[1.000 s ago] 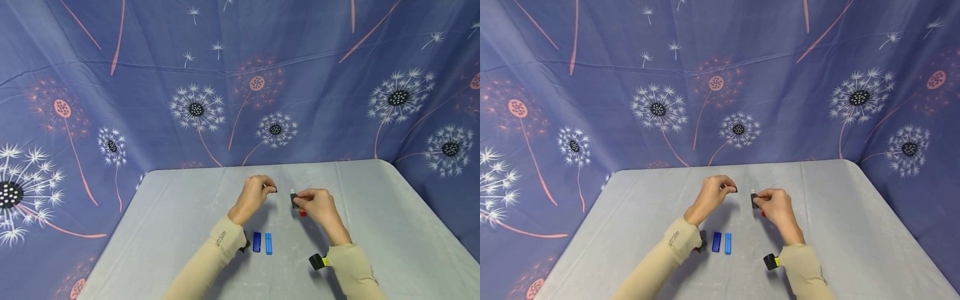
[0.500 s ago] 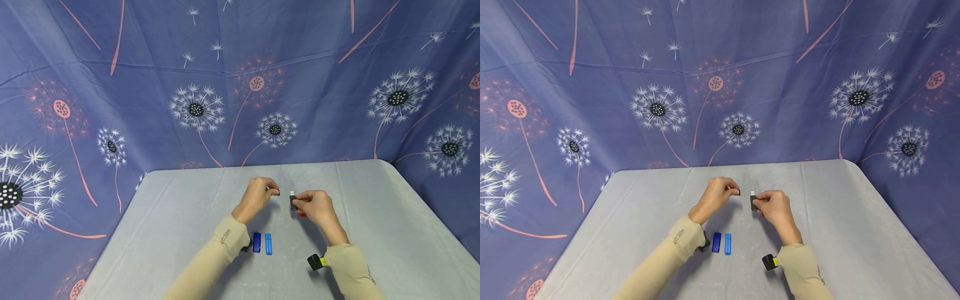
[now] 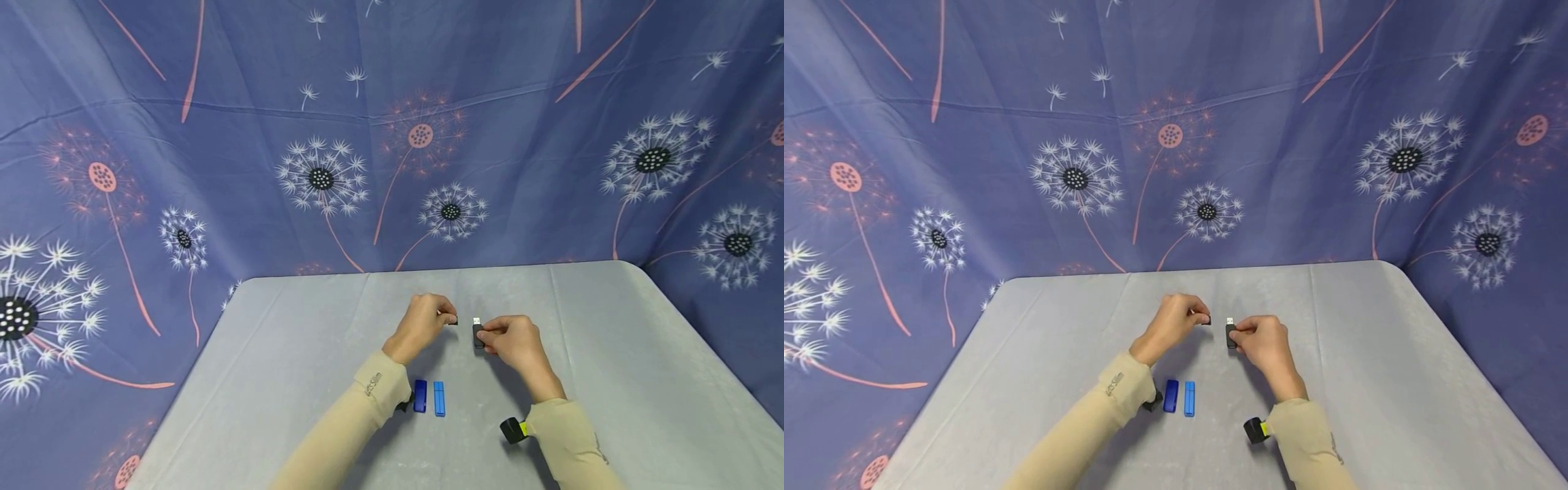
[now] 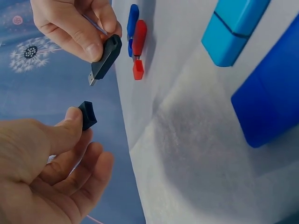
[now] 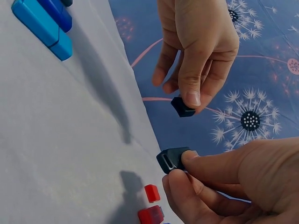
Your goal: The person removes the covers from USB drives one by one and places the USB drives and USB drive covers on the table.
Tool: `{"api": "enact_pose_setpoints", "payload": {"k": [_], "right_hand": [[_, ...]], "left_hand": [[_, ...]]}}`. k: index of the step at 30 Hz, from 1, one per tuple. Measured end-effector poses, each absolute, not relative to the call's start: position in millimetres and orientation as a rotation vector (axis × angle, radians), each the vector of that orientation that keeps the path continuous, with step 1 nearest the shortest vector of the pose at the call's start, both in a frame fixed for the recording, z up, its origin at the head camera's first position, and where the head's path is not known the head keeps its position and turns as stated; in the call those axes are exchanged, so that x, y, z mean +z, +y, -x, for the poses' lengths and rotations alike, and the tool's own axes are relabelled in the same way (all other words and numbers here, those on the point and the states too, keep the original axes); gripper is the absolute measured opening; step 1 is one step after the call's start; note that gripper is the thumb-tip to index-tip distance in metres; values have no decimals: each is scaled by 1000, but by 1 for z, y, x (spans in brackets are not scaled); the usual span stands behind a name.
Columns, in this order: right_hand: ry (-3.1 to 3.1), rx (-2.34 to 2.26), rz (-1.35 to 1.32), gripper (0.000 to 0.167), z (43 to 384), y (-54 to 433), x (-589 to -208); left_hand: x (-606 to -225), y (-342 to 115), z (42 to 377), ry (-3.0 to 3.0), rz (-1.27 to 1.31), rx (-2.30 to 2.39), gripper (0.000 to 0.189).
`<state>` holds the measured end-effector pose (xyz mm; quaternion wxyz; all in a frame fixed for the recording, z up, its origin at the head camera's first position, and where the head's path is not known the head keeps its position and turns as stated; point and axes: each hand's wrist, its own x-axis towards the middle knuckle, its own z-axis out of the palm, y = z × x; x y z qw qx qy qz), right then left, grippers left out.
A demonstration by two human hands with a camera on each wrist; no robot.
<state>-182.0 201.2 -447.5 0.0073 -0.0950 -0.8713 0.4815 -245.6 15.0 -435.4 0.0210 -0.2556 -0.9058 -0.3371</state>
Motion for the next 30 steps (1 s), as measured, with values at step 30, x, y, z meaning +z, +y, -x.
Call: {"api": "enact_pose_setpoints", "payload": {"k": [30], "right_hand": [[-2716, 1433, 311, 16, 187, 196, -456]], "left_hand": [[-449, 23, 250, -2921, 798, -944, 9]]}}
